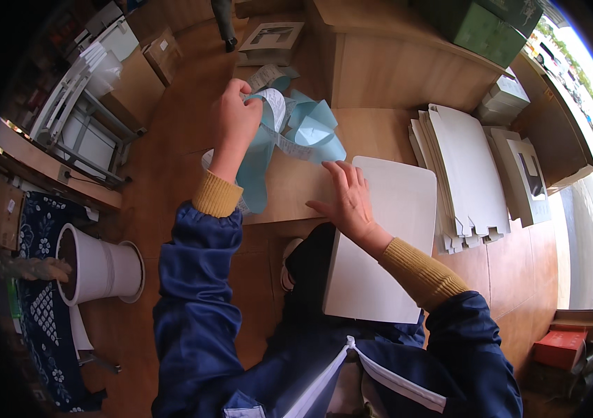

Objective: The person assembles flat white cardboard boxes by folding and interlocking the flaps. They place small printed labels on the assembled boxes and stack them on a wooden counter. The person repeats this process for several boxes.

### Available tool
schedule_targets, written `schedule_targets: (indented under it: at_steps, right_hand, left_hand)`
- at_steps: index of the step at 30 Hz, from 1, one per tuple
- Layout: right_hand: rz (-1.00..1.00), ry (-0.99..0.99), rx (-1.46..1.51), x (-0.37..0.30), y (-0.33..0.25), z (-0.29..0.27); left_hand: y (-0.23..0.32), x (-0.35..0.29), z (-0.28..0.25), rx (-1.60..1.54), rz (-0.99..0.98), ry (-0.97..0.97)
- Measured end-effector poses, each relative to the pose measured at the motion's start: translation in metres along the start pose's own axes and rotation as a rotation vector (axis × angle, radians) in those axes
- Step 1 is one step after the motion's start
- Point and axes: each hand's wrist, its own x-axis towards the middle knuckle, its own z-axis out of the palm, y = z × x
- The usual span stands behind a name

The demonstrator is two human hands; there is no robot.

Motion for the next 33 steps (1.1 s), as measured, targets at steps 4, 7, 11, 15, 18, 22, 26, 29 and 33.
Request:
schedule_targets:
  at_steps: [4, 7, 11, 15, 18, 22, 26, 29, 33]
  right_hand:
    - [0.019, 0.181, 0.093, 0.054, 0.0, -0.017]
    - [0.02, 0.15, 0.006, 0.085, 0.007, -0.039]
    - [0.52, -0.232, 0.521, 0.101, 0.009, -0.062]
    - [0.739, -0.204, 1.415, 0.097, -0.003, -0.065]
    - [0.716, -0.146, 1.548, 0.093, -0.01, -0.062]
    - [0.663, -0.034, 1.377, 0.094, -0.009, -0.057]
    - [0.665, 0.034, 1.528, 0.101, -0.006, -0.057]
    - [0.752, 0.076, 1.284, 0.105, -0.007, -0.062]
    - [-0.115, 0.445, 0.118, 0.099, -0.009, -0.072]
  left_hand:
    - [0.032, 0.01, -0.017, -0.093, -0.214, -0.25]
    - [0.039, 0.014, -0.026, -0.233, -0.309, -0.511]
    - [0.032, 0.013, -0.027, -0.414, -0.46, -0.825]
    - [0.017, -0.003, -0.017, -0.47, -0.556, -0.899]
    - [0.008, -0.018, -0.012, -0.379, -0.549, -0.924]
    - [0.009, -0.03, -0.02, -0.488, 0.072, -0.515]
    - [0.023, -0.044, -0.03, -0.354, 0.544, -0.466]
    - [0.034, -0.05, -0.026, -0.391, 0.299, -0.565]
    - [0.038, -0.046, -0.022, -0.452, 0.118, -0.557]
